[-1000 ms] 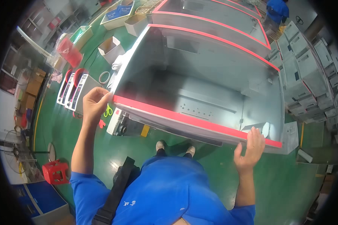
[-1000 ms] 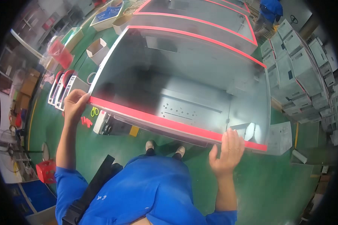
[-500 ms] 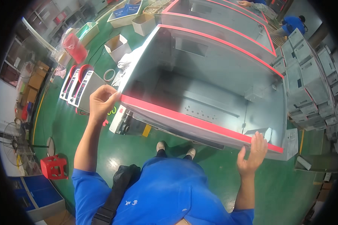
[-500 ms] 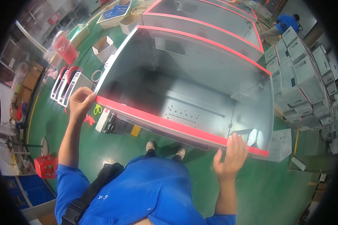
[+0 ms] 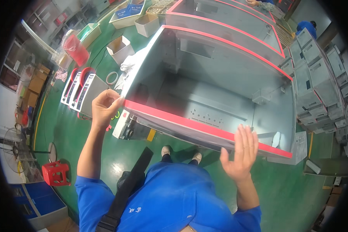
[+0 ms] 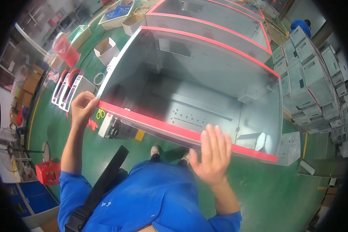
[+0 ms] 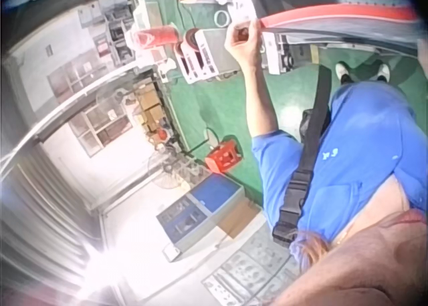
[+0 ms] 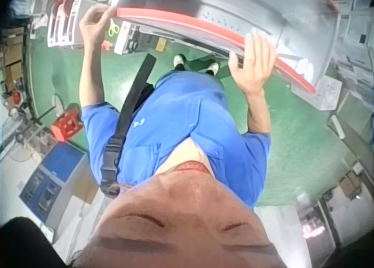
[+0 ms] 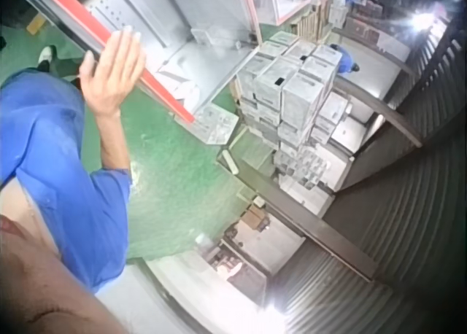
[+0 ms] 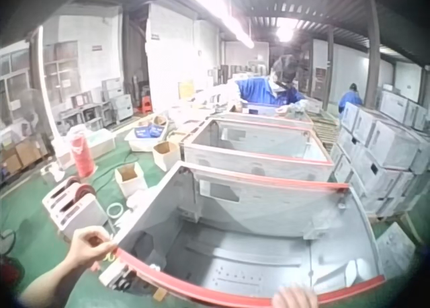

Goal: Apply red adhesive protective strips to the edges of metal cabinet frames on an assembly line.

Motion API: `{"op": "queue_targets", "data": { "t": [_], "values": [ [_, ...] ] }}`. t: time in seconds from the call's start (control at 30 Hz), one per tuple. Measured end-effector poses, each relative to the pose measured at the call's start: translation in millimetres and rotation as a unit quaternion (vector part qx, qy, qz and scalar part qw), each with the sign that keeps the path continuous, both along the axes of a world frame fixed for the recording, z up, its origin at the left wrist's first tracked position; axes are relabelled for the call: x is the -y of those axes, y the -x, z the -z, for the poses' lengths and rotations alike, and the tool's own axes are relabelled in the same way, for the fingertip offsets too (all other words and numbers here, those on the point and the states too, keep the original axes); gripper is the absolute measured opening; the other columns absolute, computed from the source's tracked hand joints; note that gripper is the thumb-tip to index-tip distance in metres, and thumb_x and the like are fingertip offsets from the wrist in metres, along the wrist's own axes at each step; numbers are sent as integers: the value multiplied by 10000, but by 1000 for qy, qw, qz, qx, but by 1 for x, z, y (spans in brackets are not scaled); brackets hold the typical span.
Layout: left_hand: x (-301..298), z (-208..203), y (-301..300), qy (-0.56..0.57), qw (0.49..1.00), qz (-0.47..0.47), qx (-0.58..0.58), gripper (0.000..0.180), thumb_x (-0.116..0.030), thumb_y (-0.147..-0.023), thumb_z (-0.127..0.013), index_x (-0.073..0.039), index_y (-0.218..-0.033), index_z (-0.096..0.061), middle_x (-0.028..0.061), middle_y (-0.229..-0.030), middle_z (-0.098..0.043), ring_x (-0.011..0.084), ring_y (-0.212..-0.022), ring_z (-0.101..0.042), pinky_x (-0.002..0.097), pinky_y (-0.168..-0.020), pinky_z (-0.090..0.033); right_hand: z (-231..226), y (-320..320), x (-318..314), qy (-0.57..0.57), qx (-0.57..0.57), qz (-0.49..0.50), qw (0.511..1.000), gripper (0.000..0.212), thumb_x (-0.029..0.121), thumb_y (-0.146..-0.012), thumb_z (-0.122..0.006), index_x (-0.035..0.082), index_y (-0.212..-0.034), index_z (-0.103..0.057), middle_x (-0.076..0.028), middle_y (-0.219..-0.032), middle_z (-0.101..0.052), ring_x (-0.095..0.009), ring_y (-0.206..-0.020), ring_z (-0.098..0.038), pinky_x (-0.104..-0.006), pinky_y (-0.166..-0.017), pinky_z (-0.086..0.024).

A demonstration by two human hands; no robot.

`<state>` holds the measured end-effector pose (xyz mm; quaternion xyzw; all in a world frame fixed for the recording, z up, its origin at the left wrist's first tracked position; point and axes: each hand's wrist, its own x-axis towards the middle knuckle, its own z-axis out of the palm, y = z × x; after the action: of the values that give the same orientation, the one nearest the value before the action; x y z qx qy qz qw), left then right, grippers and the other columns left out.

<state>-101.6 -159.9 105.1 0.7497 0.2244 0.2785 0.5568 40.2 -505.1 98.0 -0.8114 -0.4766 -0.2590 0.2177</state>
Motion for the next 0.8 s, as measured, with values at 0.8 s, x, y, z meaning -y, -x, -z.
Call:
{"op": "queue_targets", "data": {
  "t": [0.8],
  "values": [
    [0,-4,0,8,999,-18,-37,81,-62,-744,-653,-40,-729,-577,-33,-642,-546,10,-502,-417,173,-428,-277,9,2,-25,45,47,29,997,505,201,-686,-649,-40,-1109,-512,-164,-987,-546,-285,-897,-542,-476,-886,-388]
  ]
}}
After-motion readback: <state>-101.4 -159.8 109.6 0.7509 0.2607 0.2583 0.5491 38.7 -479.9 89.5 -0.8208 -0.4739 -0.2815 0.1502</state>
